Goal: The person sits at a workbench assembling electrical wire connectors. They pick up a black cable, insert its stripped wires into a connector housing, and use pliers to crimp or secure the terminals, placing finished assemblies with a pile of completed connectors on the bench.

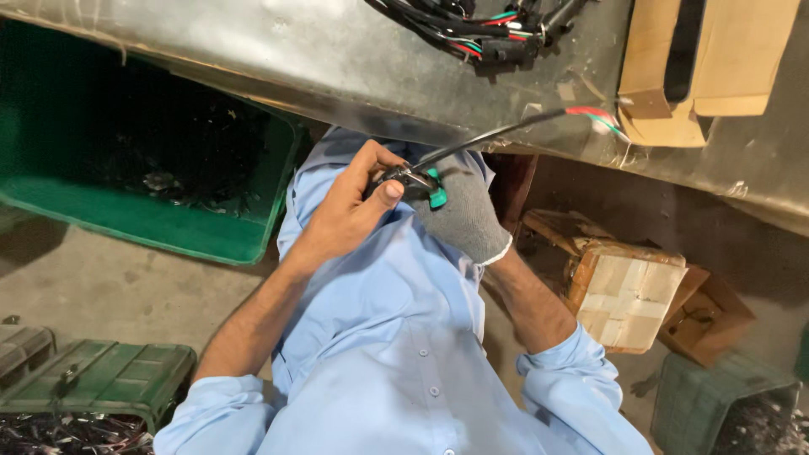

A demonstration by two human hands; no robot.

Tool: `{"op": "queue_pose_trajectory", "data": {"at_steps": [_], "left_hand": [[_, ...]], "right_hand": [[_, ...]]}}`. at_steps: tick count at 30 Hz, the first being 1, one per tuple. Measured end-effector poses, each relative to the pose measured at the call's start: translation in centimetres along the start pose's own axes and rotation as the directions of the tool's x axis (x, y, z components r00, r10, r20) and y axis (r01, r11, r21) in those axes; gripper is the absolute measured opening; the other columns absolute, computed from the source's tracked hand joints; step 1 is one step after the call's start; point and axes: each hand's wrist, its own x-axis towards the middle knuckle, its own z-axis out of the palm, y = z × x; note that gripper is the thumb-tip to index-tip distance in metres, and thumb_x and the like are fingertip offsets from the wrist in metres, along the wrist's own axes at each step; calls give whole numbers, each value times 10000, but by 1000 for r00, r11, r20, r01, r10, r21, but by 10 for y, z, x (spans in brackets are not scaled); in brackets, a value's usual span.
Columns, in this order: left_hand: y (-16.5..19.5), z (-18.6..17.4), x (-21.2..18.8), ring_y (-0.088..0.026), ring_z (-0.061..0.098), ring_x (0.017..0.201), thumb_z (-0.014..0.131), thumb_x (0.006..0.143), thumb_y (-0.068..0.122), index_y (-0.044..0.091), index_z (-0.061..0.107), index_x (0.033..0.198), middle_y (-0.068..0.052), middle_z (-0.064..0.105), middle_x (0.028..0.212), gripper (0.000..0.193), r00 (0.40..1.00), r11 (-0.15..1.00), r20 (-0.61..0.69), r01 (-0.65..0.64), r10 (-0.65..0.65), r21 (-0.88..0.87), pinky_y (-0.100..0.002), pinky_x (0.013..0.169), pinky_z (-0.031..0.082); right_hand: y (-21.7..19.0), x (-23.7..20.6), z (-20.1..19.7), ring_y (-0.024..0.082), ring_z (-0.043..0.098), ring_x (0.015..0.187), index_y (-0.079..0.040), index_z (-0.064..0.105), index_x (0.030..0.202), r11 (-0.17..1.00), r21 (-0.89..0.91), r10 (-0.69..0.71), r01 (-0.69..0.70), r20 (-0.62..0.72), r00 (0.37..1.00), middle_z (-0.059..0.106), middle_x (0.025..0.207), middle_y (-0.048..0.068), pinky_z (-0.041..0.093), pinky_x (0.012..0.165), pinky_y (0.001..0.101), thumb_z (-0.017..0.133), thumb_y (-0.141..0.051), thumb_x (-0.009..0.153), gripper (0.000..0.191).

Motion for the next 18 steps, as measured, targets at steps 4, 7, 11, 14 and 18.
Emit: {"op": "queue_pose_trajectory", "data": {"at_steps": [4, 7, 11, 14, 18], "left_hand": [[9, 11, 3, -350, 629, 867, 680, 1071, 337, 36, 542, 1279, -151, 650, 1004, 391, 971, 957, -145, -150, 189, 247, -414, 703, 508], [18, 11, 8, -358, 656, 792, 734, 996, 329, 66, 574, 1245, -155, 652, 930, 396, 923, 764, -188, -150, 336, 627, -430, 659, 493], [14, 2, 0, -375, 659, 770, 757, 984, 294, 50, 570, 1217, -135, 660, 879, 385, 983, 859, -134, -42, 128, 510, -417, 625, 481], [-6, -11, -19, -305, 630, 714, 783, 947, 255, 66, 577, 1198, -118, 633, 862, 376, 918, 876, -358, 26, 169, 481, -398, 662, 497], [-33, -50, -30, -190, 565, 994, 723, 1084, 67, 47, 485, 1276, -137, 544, 1081, 307, 797, 908, -576, 87, 183, 410, -354, 931, 499]], "right_hand": [[-14, -3, -9, 334, 689, 878, -29, 599, 1143, 993, 103, 46, -50, 34, 998, 691, 967, 175, 518, 748, 408, 722, -161, 888, 313], [-30, -12, -6, 322, 698, 864, -39, 589, 1181, 965, 214, 135, -151, 87, 987, 696, 944, 162, 523, 761, 397, 699, -169, 889, 338], [-42, 1, -9, 335, 671, 886, -57, 564, 1147, 973, 160, 151, -169, 117, 982, 684, 943, 133, 503, 751, 422, 744, -205, 878, 356], [-46, 8, -35, 350, 629, 1002, -84, 608, 1153, 996, 13, -94, 93, 81, 992, 675, 1024, 119, 485, 847, 436, 742, -135, 847, 338], [-41, 31, -81, 340, 613, 1010, -137, 674, 1054, 877, -455, -198, 156, -48, 979, 679, 1016, 88, 451, 876, 468, 854, -265, 635, 474]]}}
